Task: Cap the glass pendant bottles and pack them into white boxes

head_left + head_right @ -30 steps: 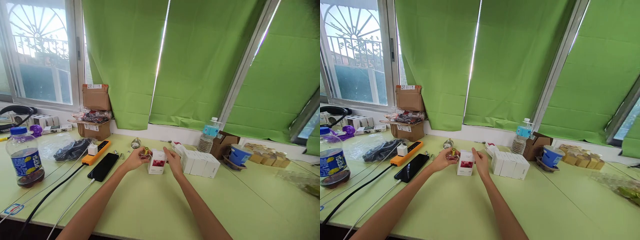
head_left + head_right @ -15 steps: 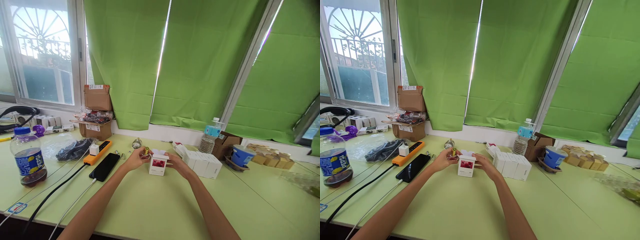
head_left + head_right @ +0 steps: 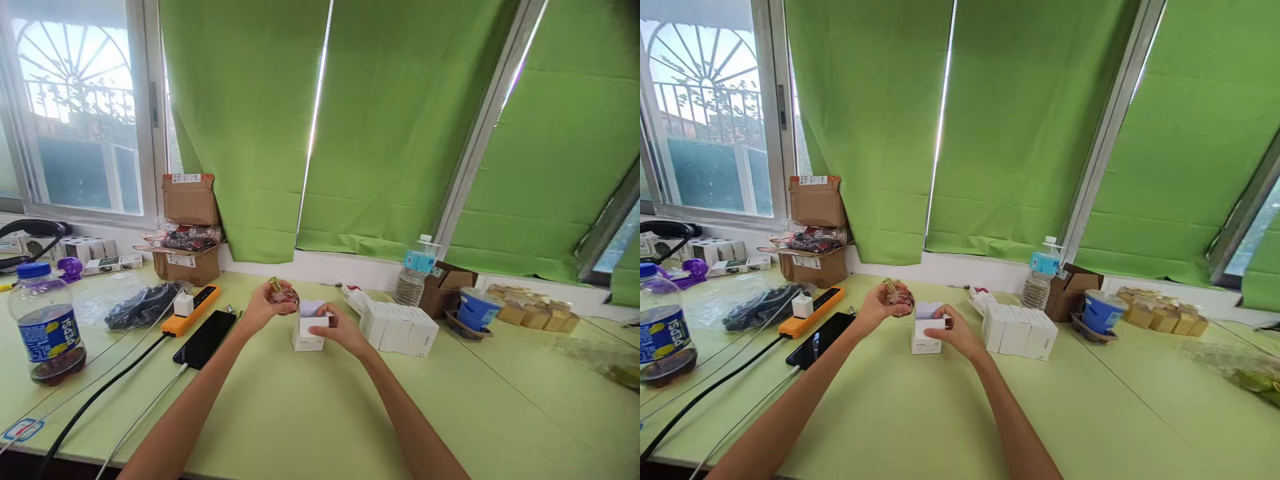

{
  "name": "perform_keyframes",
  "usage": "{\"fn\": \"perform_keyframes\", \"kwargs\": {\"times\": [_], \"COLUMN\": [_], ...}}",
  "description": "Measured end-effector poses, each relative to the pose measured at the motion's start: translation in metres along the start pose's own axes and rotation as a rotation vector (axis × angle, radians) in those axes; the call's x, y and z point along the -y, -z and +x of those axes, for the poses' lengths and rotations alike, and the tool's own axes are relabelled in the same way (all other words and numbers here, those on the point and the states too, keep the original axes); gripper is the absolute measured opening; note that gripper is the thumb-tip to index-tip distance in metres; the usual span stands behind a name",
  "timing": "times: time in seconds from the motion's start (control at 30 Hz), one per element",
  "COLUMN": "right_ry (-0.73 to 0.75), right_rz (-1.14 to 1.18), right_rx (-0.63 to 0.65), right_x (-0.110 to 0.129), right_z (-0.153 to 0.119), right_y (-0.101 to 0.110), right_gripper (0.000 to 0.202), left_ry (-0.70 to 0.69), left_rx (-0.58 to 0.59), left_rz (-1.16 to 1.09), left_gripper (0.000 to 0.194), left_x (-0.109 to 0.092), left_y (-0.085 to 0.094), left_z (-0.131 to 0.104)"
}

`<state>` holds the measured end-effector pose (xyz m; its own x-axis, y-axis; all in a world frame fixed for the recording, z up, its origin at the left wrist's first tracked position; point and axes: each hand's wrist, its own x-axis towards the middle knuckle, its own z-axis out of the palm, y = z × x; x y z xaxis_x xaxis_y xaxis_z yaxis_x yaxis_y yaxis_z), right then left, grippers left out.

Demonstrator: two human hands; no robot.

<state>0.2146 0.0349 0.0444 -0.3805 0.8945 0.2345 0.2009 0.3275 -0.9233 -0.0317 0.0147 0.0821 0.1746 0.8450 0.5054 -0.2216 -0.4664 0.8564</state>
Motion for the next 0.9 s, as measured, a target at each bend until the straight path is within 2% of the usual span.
{"fn": "perform_keyframes", "kwargs": {"times": [0.07,0.17,0.27,0.33,0.43,0.5,0.63,0.73,0.8,0.9], "right_ry": [0.013,0.042,0.072,0.079,0.060,0.056,0.080,0.077,0.050,-0.029], "right_rz": [0.023,0.089,0.142,0.143,0.140,0.162,0.209,0.228,0.235,0.201], "right_rx": [-0.002,0.020,0.010,-0.007,-0.007,0.010,0.018,0.019,0.092,0.272], "right_x": [-0.001,0.002,0.007,0.008,0.008,0.005,-0.003,-0.007,-0.008,-0.008], "right_z": [0.000,-0.001,-0.002,-0.003,-0.003,-0.003,0.001,0.003,0.002,-0.001], "right_y": [-0.005,-0.014,-0.023,-0.026,-0.028,-0.028,-0.031,-0.029,-0.025,-0.018], "right_gripper": [0.051,0.053,0.063,0.066,0.063,0.065,0.081,0.101,0.104,0.083], "left_ry": [-0.055,-0.069,-0.101,-0.103,-0.080,-0.062,-0.012,0.003,0.006,-0.003], "left_rx": [-0.061,-0.026,-0.074,-0.111,-0.130,-0.083,0.037,0.011,-0.020,-0.014], "left_rz": [-0.017,0.026,0.186,0.319,0.400,0.388,0.373,0.452,0.520,0.570], "left_gripper": [0.056,0.057,0.059,0.053,0.043,0.041,0.047,0.052,0.050,0.046], "left_x": [-0.011,-0.020,-0.015,-0.006,0.005,0.007,0.008,0.009,0.011,0.013], "left_y": [-0.009,-0.035,-0.058,-0.064,-0.057,-0.048,-0.038,-0.038,-0.039,-0.038], "left_z": [0.005,0.009,0.006,0.004,0.003,0.004,0.005,0.004,0.003,0.002]}}
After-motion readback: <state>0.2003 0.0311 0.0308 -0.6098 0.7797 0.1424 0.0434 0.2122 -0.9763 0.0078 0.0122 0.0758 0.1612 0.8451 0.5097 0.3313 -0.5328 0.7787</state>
